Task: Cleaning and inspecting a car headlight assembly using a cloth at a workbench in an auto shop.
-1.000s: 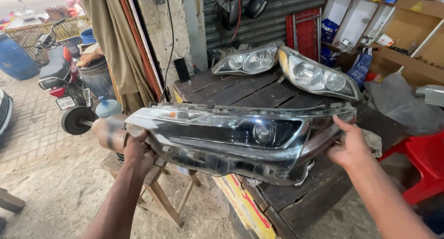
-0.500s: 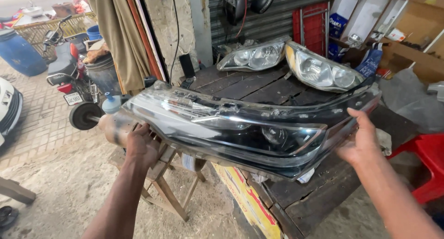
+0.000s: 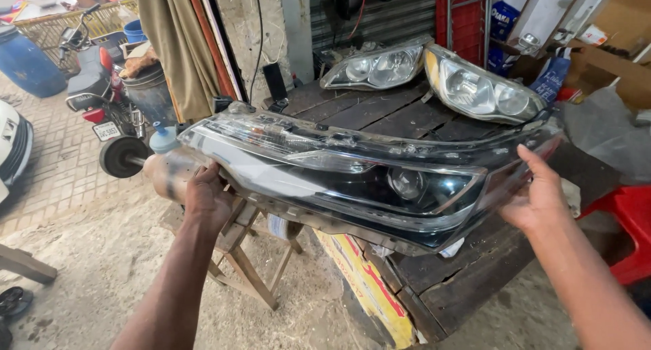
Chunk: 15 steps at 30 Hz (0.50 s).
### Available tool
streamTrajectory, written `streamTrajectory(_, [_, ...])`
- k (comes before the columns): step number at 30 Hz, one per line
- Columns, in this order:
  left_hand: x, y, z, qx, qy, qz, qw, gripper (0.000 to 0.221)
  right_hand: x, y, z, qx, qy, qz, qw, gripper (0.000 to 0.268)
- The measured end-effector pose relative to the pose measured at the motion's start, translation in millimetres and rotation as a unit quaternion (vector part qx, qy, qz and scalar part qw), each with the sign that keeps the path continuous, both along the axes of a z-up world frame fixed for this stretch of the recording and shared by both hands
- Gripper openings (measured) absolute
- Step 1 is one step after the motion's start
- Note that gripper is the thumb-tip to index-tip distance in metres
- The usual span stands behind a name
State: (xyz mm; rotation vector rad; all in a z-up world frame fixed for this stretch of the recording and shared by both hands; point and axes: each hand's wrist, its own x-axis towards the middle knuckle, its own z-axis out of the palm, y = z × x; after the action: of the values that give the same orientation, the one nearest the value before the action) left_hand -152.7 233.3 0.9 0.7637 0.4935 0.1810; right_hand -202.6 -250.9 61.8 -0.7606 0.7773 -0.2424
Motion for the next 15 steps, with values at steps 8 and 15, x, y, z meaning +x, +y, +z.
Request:
streamTrajectory(8, [0, -5, -3, 0.029, 0.062, 0.048, 0.996, 0.010, 10, -15, -14, 0.059, -0.034, 0.011, 0.998, 0.028])
streamTrajectory(15, [4, -10, 5, 0.074, 0.068, 0.016, 0.995, 0.003, 16, -20, -11, 0.069, -0.042, 0.006, 0.997, 0.025])
